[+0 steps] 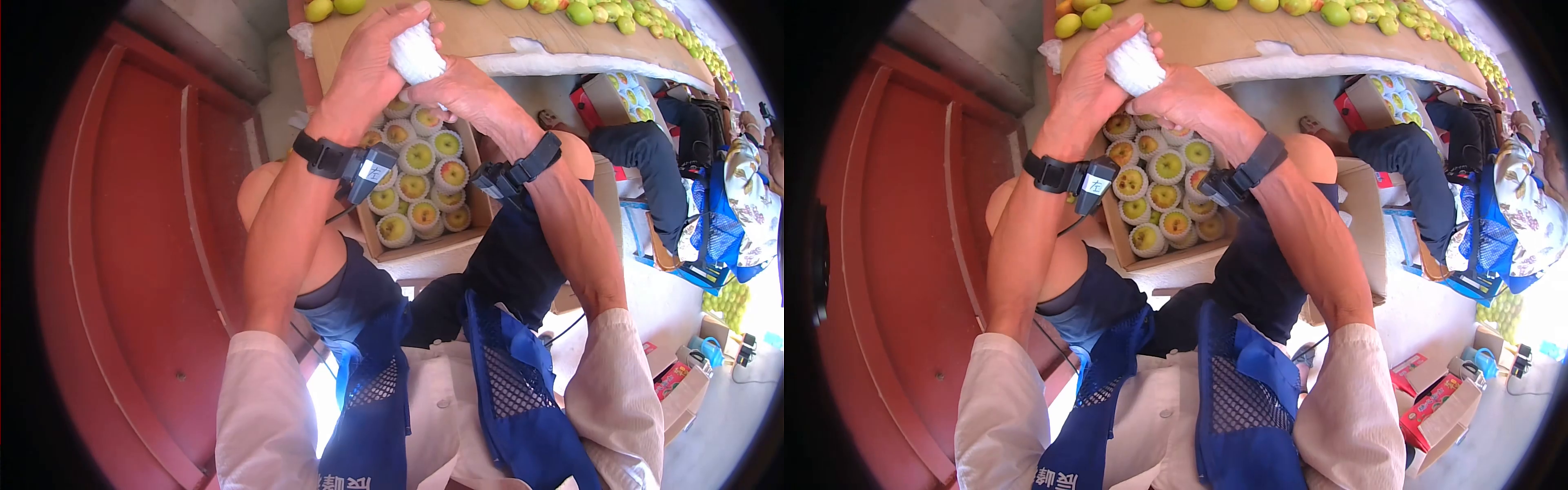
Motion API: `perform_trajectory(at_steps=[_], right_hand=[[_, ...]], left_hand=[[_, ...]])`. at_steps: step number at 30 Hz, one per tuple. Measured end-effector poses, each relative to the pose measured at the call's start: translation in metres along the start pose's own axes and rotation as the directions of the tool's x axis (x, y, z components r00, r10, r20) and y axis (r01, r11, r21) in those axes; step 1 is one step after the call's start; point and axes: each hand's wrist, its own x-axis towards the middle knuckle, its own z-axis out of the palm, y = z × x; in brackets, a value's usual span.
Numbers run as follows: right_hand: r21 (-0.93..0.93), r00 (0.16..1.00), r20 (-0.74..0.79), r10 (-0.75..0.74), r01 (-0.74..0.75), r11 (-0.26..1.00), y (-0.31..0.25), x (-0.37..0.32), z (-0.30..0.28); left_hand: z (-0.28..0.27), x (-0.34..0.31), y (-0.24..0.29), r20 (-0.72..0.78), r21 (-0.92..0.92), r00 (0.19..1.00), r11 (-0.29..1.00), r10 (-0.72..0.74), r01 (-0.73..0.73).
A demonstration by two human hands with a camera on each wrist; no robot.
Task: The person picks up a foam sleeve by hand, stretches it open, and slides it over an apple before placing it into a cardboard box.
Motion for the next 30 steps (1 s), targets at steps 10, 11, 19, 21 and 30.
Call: perform_trajectory(at_steps=[10,11,19,21,30], right_hand=[[-0.877,0.907,0.067,-0.416,0.252,0.408,-0.029,-0.017,-0.024],[-0.898,0.883,0.137,-0.449,0.302,0.321,-0.031,-0.020,-0.026],[-0.925,0.814,0.299,-0.497,0.376,0.059,-0.042,-0.027,-0.032],[-0.901,0.789,0.370,-0.490,0.433,0.017,-0.043,-0.032,-0.030],[-0.790,0.624,0.581,-0.523,0.586,-0.180,-0.041,-0.031,-0.031]], left_hand=[[-0.009,-0.013,0.032,0.048,-0.158,0.985,0.973,-0.165,0.171],[-0.015,-0.012,0.027,0.061,-0.028,0.986,0.987,-0.158,0.160],[-0.012,-0.039,0.018,0.174,0.427,0.914,0.864,-0.367,0.266],[-0.015,-0.042,0.018,0.272,0.526,0.851,0.810,-0.448,0.259],[-0.004,-0.060,0.016,0.391,0.530,0.724,0.782,-0.568,0.327]])
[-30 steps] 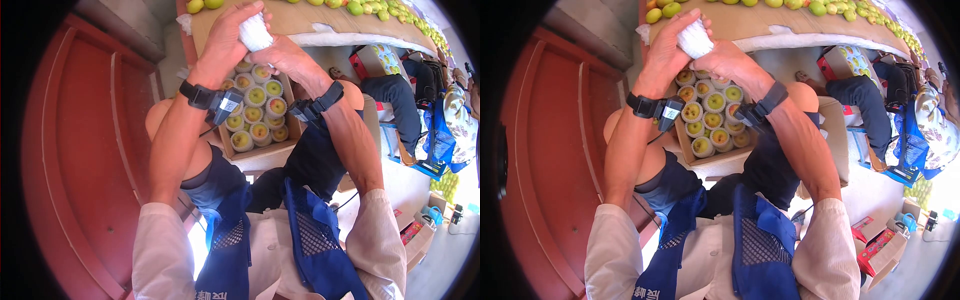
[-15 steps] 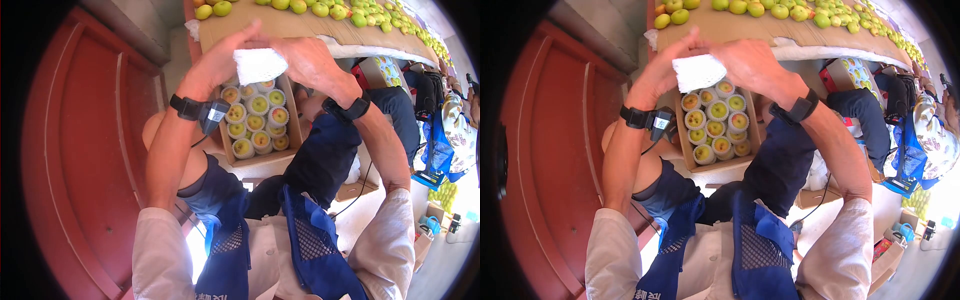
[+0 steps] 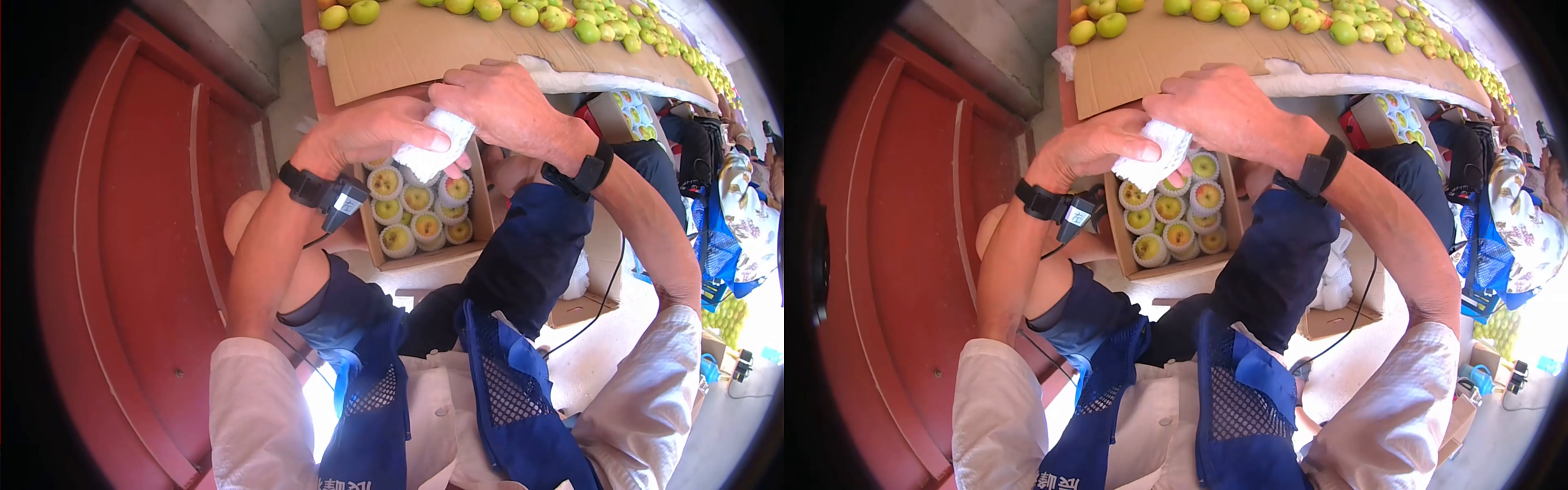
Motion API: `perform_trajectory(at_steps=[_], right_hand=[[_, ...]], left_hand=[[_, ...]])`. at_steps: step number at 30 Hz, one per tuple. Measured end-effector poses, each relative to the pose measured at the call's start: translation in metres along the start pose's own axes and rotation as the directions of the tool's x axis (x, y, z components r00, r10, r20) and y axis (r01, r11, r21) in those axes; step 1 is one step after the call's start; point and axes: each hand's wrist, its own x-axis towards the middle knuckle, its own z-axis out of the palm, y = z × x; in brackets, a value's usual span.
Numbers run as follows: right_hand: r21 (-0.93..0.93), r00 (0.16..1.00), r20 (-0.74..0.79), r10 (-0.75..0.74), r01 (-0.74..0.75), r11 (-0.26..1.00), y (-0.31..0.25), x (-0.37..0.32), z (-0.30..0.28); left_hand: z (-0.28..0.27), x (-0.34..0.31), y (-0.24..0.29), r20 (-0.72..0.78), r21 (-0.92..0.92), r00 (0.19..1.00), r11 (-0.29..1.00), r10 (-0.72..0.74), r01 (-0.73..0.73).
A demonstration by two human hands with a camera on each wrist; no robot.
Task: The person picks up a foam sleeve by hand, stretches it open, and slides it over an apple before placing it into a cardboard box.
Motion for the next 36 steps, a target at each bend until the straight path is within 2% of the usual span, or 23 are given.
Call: perform_trajectory(at_steps=[4,6,7,9,12,13,17,21,23,26,28,32,36], right_hand=[[0.020,0.999,-0.031,-0.043,0.044,0.999,0.004,-0.003,0.001],[0.039,0.996,-0.067,-0.058,0.061,0.997,0.001,-0.004,0.002],[0.042,0.996,-0.068,-0.065,0.068,0.997,-0.001,-0.005,0.001],[0.026,0.995,-0.041,-0.087,0.088,0.996,-0.005,-0.008,-0.003],[0.025,0.993,0.024,-0.119,0.119,0.993,-0.009,-0.012,-0.008],[0.022,0.992,0.011,-0.127,0.127,0.992,-0.008,-0.013,-0.009],[0.016,0.988,-0.024,-0.149,0.150,0.989,-0.004,-0.013,-0.008],[0.021,0.992,-0.054,-0.112,0.113,0.993,-0.001,-0.008,-0.002],[0.029,0.992,-0.065,-0.112,0.114,0.993,0.001,-0.005,0.003],[0.034,0.993,-0.067,-0.092,0.094,0.995,0.003,-0.005,0.012],[-0.017,0.999,-0.020,-0.032,0.031,0.999,0.005,-0.005,0.022],[-0.016,0.999,-0.032,-0.035,0.035,0.999,0.005,-0.001,0.031],[-0.008,0.997,-0.025,-0.078,0.078,0.997,0.002,-0.001,0.027]], left_hand=[[-0.002,0.006,-0.014,-0.013,-0.050,1.000,0.999,-0.002,0.001],[0.004,0.008,-0.022,0.016,-0.184,1.000,0.983,0.010,-0.006],[0.007,0.008,-0.022,0.008,-0.185,1.000,0.983,0.012,-0.010],[0.013,0.009,-0.023,0.090,-0.178,0.996,0.984,0.009,0.007],[0.030,0.012,-0.028,0.089,-0.244,0.995,0.968,-0.038,0.058],[0.031,0.015,-0.033,0.103,-0.271,0.995,0.962,-0.012,0.040],[0.037,0.024,-0.042,0.034,-0.400,0.999,0.916,0.039,-0.023],[0.046,0.019,-0.035,-0.015,-0.461,0.999,0.886,0.050,-0.051],[0.046,0.016,-0.038,-0.079,-0.504,0.997,0.863,-0.024,-0.019],[0.038,0.015,-0.042,-0.091,-0.480,0.995,0.877,-0.030,-0.017],[0.033,0.013,-0.041,-0.097,-0.471,0.994,0.882,-0.056,0.004],[0.035,0.008,-0.040,-0.137,-0.416,0.984,0.908,-0.117,0.050],[0.044,0.007,-0.046,-0.125,-0.420,0.990,0.908,-0.059,0.001]])
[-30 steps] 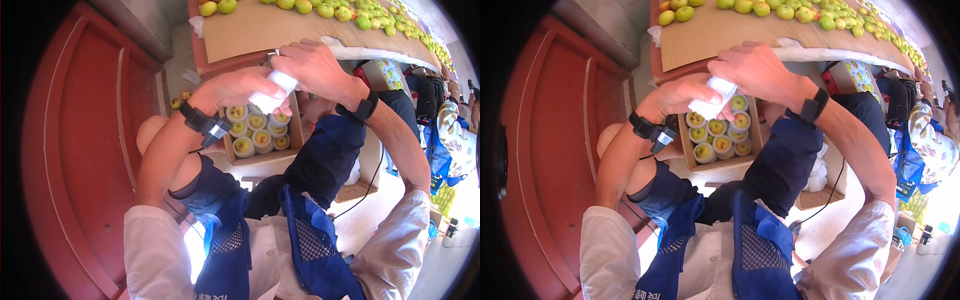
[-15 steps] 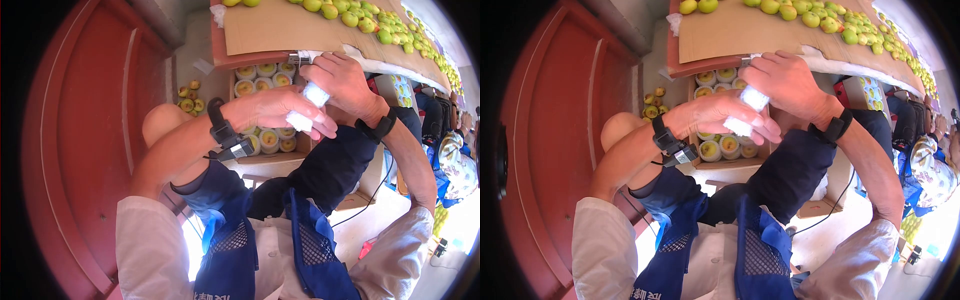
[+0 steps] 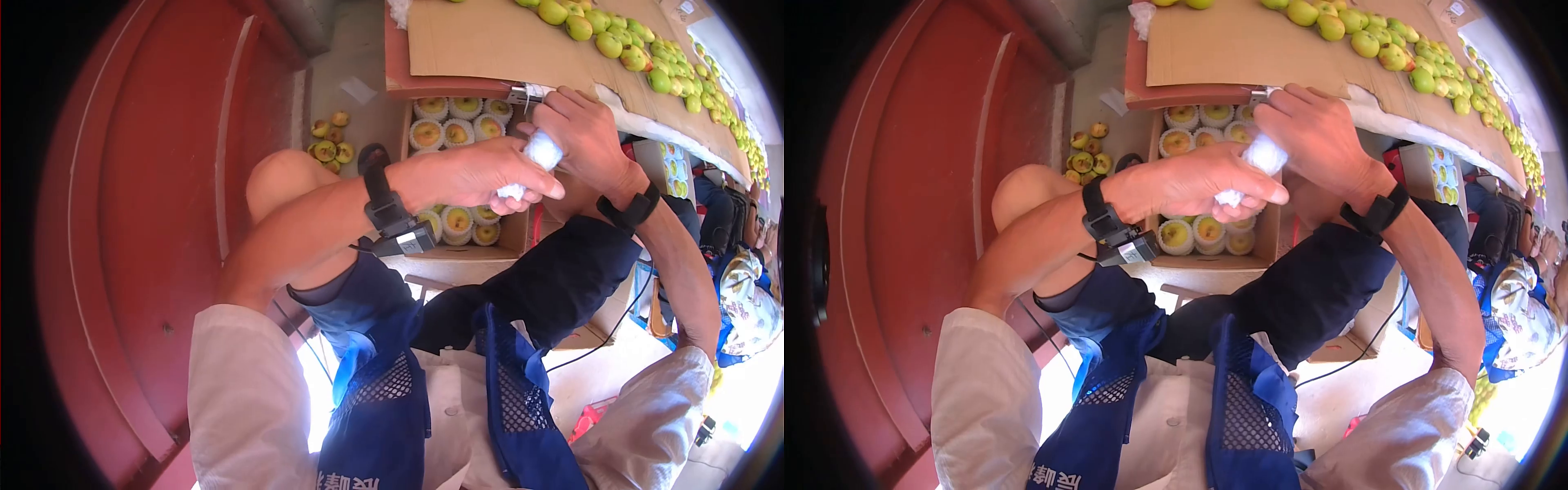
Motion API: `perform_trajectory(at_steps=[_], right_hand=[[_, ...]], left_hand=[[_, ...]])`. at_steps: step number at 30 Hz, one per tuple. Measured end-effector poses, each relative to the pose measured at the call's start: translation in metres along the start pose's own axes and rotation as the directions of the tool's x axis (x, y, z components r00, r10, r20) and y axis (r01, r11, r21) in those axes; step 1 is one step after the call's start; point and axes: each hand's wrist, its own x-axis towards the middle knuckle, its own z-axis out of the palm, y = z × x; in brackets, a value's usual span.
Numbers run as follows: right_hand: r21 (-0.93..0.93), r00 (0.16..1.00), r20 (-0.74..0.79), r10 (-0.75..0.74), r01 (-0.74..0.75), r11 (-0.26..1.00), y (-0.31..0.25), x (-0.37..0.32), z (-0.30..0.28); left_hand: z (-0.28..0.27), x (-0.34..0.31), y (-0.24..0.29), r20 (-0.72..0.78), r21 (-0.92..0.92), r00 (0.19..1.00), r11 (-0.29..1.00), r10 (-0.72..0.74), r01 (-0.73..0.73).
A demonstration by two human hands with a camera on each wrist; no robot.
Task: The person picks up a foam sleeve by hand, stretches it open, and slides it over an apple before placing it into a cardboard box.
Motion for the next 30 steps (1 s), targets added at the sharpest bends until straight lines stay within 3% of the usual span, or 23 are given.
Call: perform_trajectory(at_steps=[4,6,7,8,9,10,12,13,15,16,18,19,20,22,23,24,25,26,28,30], right_hand=[[0.055,1.000,0.023,-0.015,0.013,0.998,-0.003,-0.003,-0.002],[0.070,0.999,0.042,0.006,-0.008,0.998,-0.002,-0.005,0.005],[0.079,0.998,0.063,0.029,-0.034,0.996,-0.002,-0.007,0.009],[0.077,0.997,0.068,0.037,-0.043,0.996,-0.004,-0.011,0.013],[0.075,0.982,0.155,0.111,-0.124,0.989,-0.009,-0.012,0.018],[0.064,0.953,0.241,0.184,-0.205,0.977,-0.012,-0.013,0.022],[0.052,0.913,0.335,0.231,-0.263,0.963,-0.019,-0.013,0.024],[0.065,0.856,0.415,0.308,-0.366,0.928,-0.027,-0.012,0.022],[0.095,0.728,0.552,0.407,-0.539,0.837,-0.041,-0.011,0.018],[0.092,0.722,0.557,0.411,-0.545,0.833,-0.045,-0.018,0.021],[0.288,0.633,0.635,0.442,-0.725,0.625,-0.056,-0.033,0.031],[0.348,0.566,0.689,0.453,-0.806,0.479,-0.065,-0.036,0.026],[0.345,0.560,0.692,0.455,-0.811,0.473,-0.077,-0.042,0.023],[0.531,0.434,0.788,0.436,-0.838,-0.125,-0.106,-0.054,0.021],[0.484,0.365,0.838,0.407,-0.841,-0.242,-0.114,-0.058,0.017],[0.483,0.363,0.839,0.405,-0.841,-0.246,-0.123,-0.060,0.014],[0.435,0.307,0.898,0.316,-0.736,-0.519,-0.132,-0.060,0.010],[0.334,0.277,0.938,0.207,-0.575,-0.747,-0.140,-0.060,0.004],[0.312,0.295,0.939,0.178,-0.508,-0.803,-0.159,-0.055,-0.011],[0.245,0.478,0.872,0.108,-0.235,-0.941,-0.171,-0.056,-0.015]], left_hand=[[0.001,0.000,-0.005,0.025,0.027,0.998,0.998,0.062,-0.063],[-0.005,0.000,-0.001,-0.079,0.301,0.997,0.953,0.014,0.010],[-0.009,0.001,0.001,-0.074,0.299,0.997,0.954,0.010,0.013],[-0.012,0.003,0.002,-0.214,0.622,0.974,0.779,0.076,0.076],[-0.015,0.006,0.003,-0.307,0.847,0.932,0.501,0.190,0.177],[-0.020,0.009,0.001,-0.292,0.849,0.938,0.501,0.184,0.166],[-0.031,0.012,-0.009,-0.299,0.951,0.863,0.206,0.406,0.233],[-0.035,0.012,-0.013,-0.290,0.952,0.869,0.210,0.401,0.222],[-0.039,0.009,-0.018,-0.152,0.985,0.833,0.007,0.531,0.175],[-0.037,0.007,-0.018,-0.149,0.986,0.837,0.011,0.527,0.169],[-0.031,0.004,-0.020,-0.049,0.983,0.860,-0.129,0.508,0.132],[-0.031,0.003,-0.026,-0.044,0.984,0.861,-0.126,0.507,0.125],[-0.030,0.003,-0.031,0.036,0.981,0.859,-0.183,0.510,0.068],[-0.027,0.001,-0.039,0.124,0.970,0.855,-0.243,0.503,0.002],[-0.024,0.001,-0.040,0.225,0.953,0.819,-0.294,0.528,-0.072],[-0.022,0.001,-0.042,0.323,0.927,0.772,-0.346,0.548,-0.142],[-0.019,0.002,-0.043,0.391,0.903,0.718,-0.391,0.576,-0.178],[-0.016,0.003,-0.044,0.390,0.903,0.720,-0.390,0.574,-0.179],[-0.011,0.002,-0.044,0.496,0.866,0.644,-0.383,0.582,-0.321],[-0.006,-0.003,-0.040,0.507,0.860,0.654,-0.380,0.561,-0.340]])
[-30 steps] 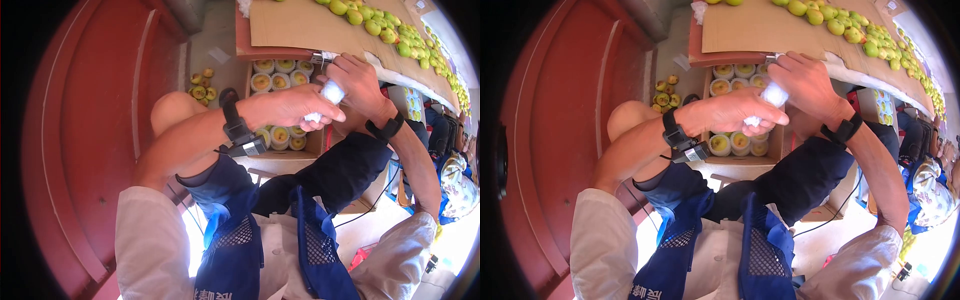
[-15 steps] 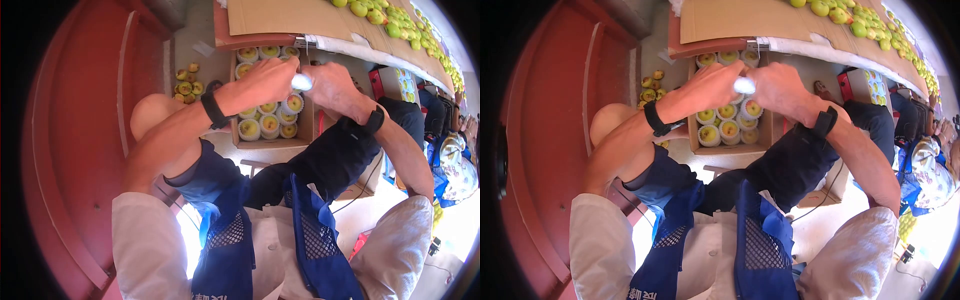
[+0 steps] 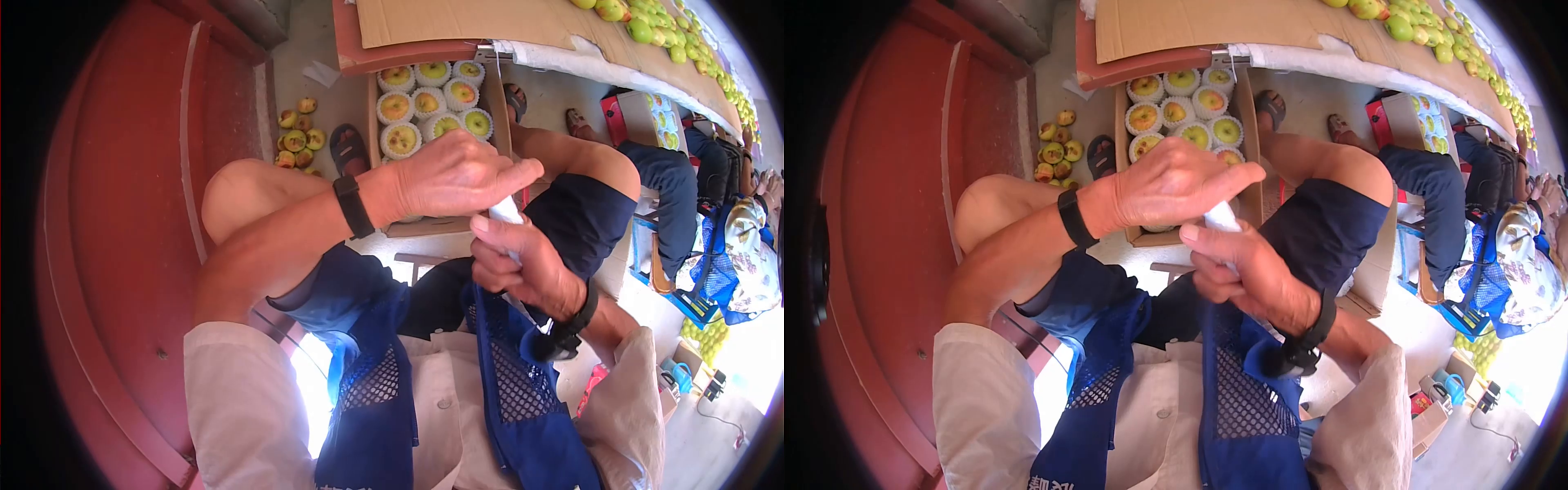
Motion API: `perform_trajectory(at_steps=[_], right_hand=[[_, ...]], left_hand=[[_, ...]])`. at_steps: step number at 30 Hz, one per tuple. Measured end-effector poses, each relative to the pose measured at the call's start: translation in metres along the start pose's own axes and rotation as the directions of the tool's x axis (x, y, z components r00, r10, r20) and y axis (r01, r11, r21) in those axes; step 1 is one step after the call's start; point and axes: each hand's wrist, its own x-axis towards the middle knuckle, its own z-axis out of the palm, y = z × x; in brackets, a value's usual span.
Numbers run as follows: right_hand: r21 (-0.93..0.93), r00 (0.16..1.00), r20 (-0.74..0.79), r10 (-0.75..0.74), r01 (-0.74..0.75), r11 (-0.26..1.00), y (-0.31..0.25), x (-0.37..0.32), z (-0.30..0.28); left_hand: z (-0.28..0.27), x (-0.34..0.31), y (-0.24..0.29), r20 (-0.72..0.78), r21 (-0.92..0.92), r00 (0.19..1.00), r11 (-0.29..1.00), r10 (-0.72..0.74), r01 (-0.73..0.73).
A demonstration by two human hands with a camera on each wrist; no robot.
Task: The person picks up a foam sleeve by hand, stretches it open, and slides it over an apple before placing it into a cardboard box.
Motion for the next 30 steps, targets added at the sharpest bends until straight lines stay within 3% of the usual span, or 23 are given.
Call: perform_trajectory(at_steps=[1,2,4,6,8,10,15,16,18,22,24,25,26,27,28,29,30], right_hand=[[0.004,0.994,0.103,-0.034,0.034,0.999,0.003,-0.001,0.002],[0.004,0.994,0.105,-0.031,0.031,1.000,0.005,-0.002,0.006],[0.267,0.957,0.279,-0.081,0.004,0.964,0.008,0.001,0.014],[0.306,0.933,0.349,-0.086,-0.026,0.952,0.012,0.008,0.019],[0.434,0.841,0.482,-0.245,0.014,0.901,0.013,0.013,0.028],[0.477,0.831,0.479,-0.282,0.024,0.879,0.012,0.016,0.039],[0.606,0.653,0.617,-0.439,-0.038,0.795,0.007,0.022,0.058],[0.606,0.651,0.622,-0.435,-0.048,0.794,0.007,0.025,0.064],[0.676,0.527,0.660,-0.535,-0.106,0.729,0.002,0.028,0.077],[0.673,0.491,0.707,-0.509,-0.245,0.698,-0.013,0.030,0.093],[0.786,0.463,0.609,-0.644,-0.242,0.569,-0.010,0.030,0.102],[0.785,0.511,0.599,-0.616,-0.225,0.577,-0.018,0.026,0.117],[0.784,0.512,0.601,-0.614,-0.227,0.578,-0.019,0.030,0.115],[0.730,0.438,0.672,-0.597,-0.258,0.632,-0.021,0.036,0.111],[0.669,0.351,0.738,-0.576,-0.272,0.692,-0.023,0.041,0.107],[0.659,0.334,0.747,-0.576,-0.251,0.709,-0.025,0.041,0.104],[0.668,0.418,0.725,-0.547,-0.235,0.706,-0.027,0.039,0.099]], left_hand=[[-0.002,0.003,0.003,-0.041,-0.015,0.999,1.000,0.023,-0.024],[-0.003,0.005,0.003,-0.084,-0.027,0.996,0.999,0.044,-0.046],[-0.002,0.006,-0.001,-0.135,-0.031,0.990,0.999,0.036,-0.041],[-0.005,0.005,-0.002,-0.180,-0.021,0.984,1.000,0.016,-0.020],[-0.009,0.007,-0.002,-0.241,-0.035,0.970,0.999,0.017,-0.026],[-0.014,0.012,-0.002,-0.256,-0.013,0.967,1.000,0.004,-0.008],[-0.024,0.023,-0.001,-0.408,-0.026,0.912,0.999,-0.034,0.026],[-0.026,0.024,-0.001,-0.453,-0.036,0.890,0.999,-0.044,0.031],[-0.028,0.030,-0.001,-0.482,-0.067,0.874,0.997,-0.056,0.027],[-0.023,0.042,-0.002,-0.570,-0.164,0.813,0.986,-0.123,0.035],[-0.021,0.052,-0.003,-0.790,-0.174,0.608,0.980,-0.081,-0.095],[-0.024,0.050,-0.003,-0.790,-0.175,0.608,0.980,-0.084,-0.091],[-0.027,0.046,-0.003,-0.699,-0.220,0.707,0.973,-0.109,-0.066],[-0.032,0.042,-0.003,-0.597,-0.259,0.792,0.965,-0.128,-0.040],[-0.038,0.038,-0.004,-0.601,-0.251,0.791,0.966,-0.112,-0.054],[-0.044,0.035,-0.005,-0.509,-0.282,0.847,0.959,-0.156,0.007],[-0.048,0.037,-0.009,-0.417,-0.294,0.890,0.954,-0.184,0.059]])
